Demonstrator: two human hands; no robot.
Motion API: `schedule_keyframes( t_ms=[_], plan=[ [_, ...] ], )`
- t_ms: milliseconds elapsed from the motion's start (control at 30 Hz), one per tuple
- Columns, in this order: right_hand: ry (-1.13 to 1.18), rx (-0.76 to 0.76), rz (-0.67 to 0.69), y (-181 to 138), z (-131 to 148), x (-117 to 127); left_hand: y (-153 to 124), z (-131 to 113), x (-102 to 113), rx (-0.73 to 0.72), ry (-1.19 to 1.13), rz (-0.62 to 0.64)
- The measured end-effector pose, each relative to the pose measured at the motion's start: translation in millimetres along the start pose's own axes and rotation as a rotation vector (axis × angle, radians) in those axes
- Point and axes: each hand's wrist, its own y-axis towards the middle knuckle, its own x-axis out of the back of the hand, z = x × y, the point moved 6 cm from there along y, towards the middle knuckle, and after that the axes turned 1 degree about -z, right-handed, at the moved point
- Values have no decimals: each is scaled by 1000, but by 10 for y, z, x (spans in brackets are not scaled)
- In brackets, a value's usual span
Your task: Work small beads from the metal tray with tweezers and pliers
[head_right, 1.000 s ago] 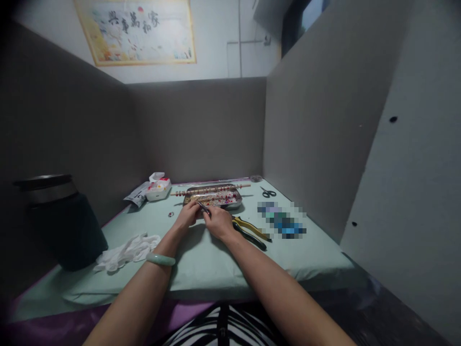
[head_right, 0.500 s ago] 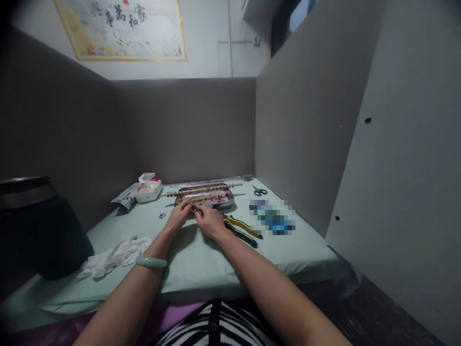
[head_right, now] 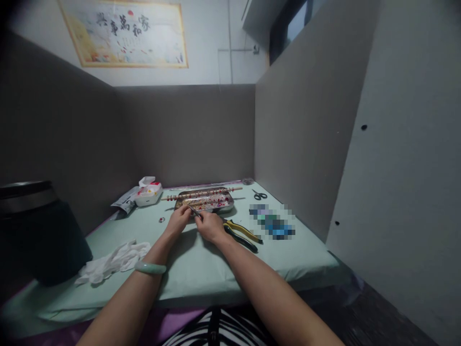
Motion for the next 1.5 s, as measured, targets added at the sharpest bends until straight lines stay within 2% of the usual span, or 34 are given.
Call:
schedule_keyframes(
  t_ms=[167,333,467,667,933,1233,1500],
  plan=[
    [31,-12,39,3,-2,-13,-10,53,-36,124,-111,54],
    [-57,-7,7,-4,-10,1,-31,28,-22,135,-67,50],
    [-3,3,64,17,-16,-37,-53,71,-49,255,-104,114],
    [-120,-10,39,10,-42,-44,-2,15,-7,71,106,37],
    [-137,-49,22,34,-98,-53,-58,-14,-68,126,-46,129],
    [-69,-72,-4,70,-156,-33,-83,12,-82,182,-126,151],
    [-19,-47,-13,66,-141,-20,-101,0,-61,197,-135,99]
  ],
)
